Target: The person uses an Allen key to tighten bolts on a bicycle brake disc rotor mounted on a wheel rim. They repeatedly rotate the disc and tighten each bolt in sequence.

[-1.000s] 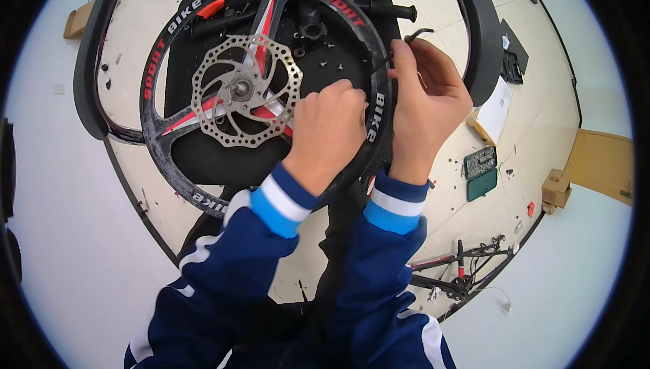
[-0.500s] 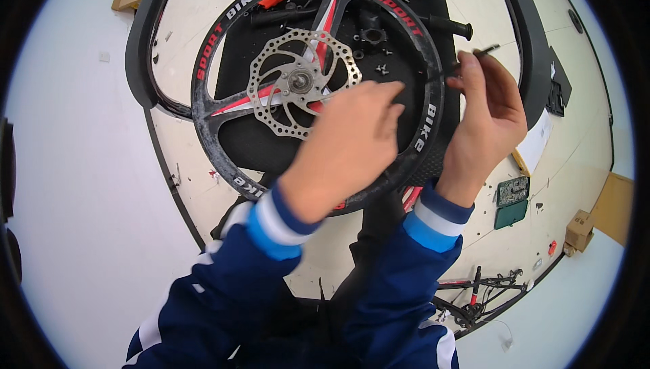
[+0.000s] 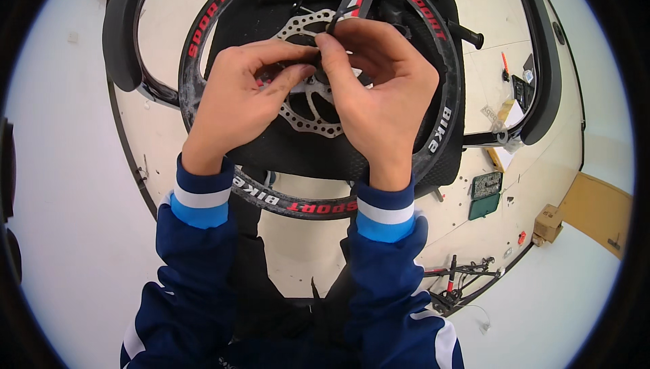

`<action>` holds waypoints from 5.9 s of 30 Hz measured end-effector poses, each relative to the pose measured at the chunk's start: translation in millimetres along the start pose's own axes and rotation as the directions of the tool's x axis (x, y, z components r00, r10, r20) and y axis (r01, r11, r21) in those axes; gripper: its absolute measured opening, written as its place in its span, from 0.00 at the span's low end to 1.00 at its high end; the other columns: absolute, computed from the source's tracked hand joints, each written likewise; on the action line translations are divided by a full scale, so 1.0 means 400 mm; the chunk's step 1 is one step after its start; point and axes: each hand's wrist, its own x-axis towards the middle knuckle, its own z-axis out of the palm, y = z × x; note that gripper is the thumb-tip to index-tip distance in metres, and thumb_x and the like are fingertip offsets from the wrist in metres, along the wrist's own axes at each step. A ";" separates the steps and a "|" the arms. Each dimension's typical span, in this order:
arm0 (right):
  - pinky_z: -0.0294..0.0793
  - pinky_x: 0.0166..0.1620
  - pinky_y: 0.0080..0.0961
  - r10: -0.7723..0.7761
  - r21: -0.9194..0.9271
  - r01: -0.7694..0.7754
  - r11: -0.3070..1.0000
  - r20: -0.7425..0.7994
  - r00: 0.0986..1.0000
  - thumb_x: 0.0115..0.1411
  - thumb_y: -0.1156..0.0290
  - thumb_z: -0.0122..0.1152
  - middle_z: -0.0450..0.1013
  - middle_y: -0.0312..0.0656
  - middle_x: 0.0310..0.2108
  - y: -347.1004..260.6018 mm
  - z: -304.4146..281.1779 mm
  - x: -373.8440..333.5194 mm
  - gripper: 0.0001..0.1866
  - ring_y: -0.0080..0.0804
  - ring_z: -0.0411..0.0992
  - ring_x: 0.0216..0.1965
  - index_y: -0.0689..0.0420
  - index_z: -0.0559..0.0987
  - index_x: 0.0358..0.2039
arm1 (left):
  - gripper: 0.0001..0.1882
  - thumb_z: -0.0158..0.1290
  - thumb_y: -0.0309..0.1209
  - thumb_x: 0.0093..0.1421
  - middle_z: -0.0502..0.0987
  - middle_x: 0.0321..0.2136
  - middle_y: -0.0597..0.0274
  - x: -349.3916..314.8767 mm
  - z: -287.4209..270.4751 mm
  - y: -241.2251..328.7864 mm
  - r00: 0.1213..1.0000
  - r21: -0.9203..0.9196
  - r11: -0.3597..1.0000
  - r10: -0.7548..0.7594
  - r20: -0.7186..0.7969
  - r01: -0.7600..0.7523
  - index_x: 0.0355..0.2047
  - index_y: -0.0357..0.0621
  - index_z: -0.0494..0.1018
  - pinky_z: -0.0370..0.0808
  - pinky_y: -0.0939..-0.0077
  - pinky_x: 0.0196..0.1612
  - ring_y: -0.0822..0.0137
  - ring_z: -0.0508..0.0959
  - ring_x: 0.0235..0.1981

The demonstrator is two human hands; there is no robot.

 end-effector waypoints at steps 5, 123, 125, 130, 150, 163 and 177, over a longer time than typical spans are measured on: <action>0.80 0.38 0.17 -0.073 -0.032 0.073 0.997 0.018 0.997 0.56 0.79 0.70 0.81 0.41 0.34 0.002 0.010 -0.007 0.09 0.23 0.80 0.34 0.67 0.82 0.38 | 0.11 0.56 0.19 0.61 0.84 0.33 0.54 -0.008 0.003 -0.019 0.998 0.001 0.999 0.041 -0.042 -0.041 0.44 0.32 0.80 0.78 0.78 0.39 0.67 0.84 0.34; 0.82 0.39 0.23 0.156 0.068 -0.142 0.988 -0.299 0.941 0.64 0.78 0.61 0.82 0.49 0.37 0.004 -0.345 0.029 0.10 0.32 0.82 0.37 0.70 0.81 0.44 | 0.19 0.57 0.24 0.59 0.79 0.29 0.42 0.072 0.367 0.142 0.985 0.540 0.828 0.082 0.153 -0.153 0.48 0.21 0.74 0.74 0.57 0.45 0.45 0.78 0.38; 0.82 0.40 0.23 0.141 0.107 -0.116 0.987 -0.260 0.955 0.64 0.77 0.62 0.82 0.49 0.36 -0.009 -0.319 0.030 0.10 0.32 0.82 0.37 0.69 0.81 0.44 | 0.17 0.57 0.23 0.60 0.81 0.33 0.47 0.051 0.264 0.157 0.990 0.311 0.941 0.136 0.025 -0.137 0.49 0.31 0.77 0.77 0.67 0.41 0.55 0.81 0.36; 0.78 0.41 0.17 0.085 0.197 -0.073 0.978 -0.055 0.995 0.60 0.78 0.67 0.82 0.42 0.33 -0.031 -0.107 0.009 0.07 0.24 0.81 0.35 0.68 0.83 0.38 | 0.12 0.57 0.20 0.59 0.83 0.36 0.49 0.052 0.071 0.088 0.981 0.052 0.991 0.133 -0.140 -0.126 0.44 0.35 0.81 0.79 0.74 0.38 0.60 0.84 0.34; 0.78 0.43 0.19 -0.054 -0.170 0.065 0.983 0.073 0.996 0.60 0.80 0.65 0.83 0.44 0.34 0.009 0.018 0.009 0.07 0.25 0.81 0.36 0.66 0.84 0.39 | 0.11 0.57 0.19 0.56 0.83 0.28 0.51 0.032 0.030 -0.047 0.980 0.085 0.989 0.136 -0.146 -0.124 0.40 0.36 0.82 0.77 0.74 0.33 0.60 0.82 0.27; 0.80 0.43 0.21 -0.019 -0.087 0.028 0.996 0.101 0.995 0.56 0.78 0.69 0.83 0.45 0.35 0.017 0.012 0.017 0.12 0.28 0.83 0.37 0.67 0.84 0.41 | 0.09 0.67 0.23 0.49 0.81 0.24 0.60 0.040 0.067 -0.040 0.934 0.050 0.999 0.025 -0.357 -0.008 0.32 0.37 0.84 0.73 0.80 0.27 0.72 0.78 0.23; 0.79 0.47 0.23 -0.051 -0.069 0.065 0.996 0.190 0.980 0.59 0.79 0.65 0.83 0.46 0.40 0.010 -0.003 0.016 0.13 0.31 0.82 0.43 0.67 0.83 0.45 | 0.11 0.61 0.17 0.51 0.83 0.31 0.57 0.039 0.033 -0.033 0.966 0.095 0.992 0.099 -0.239 -0.078 0.37 0.35 0.83 0.77 0.81 0.33 0.69 0.82 0.28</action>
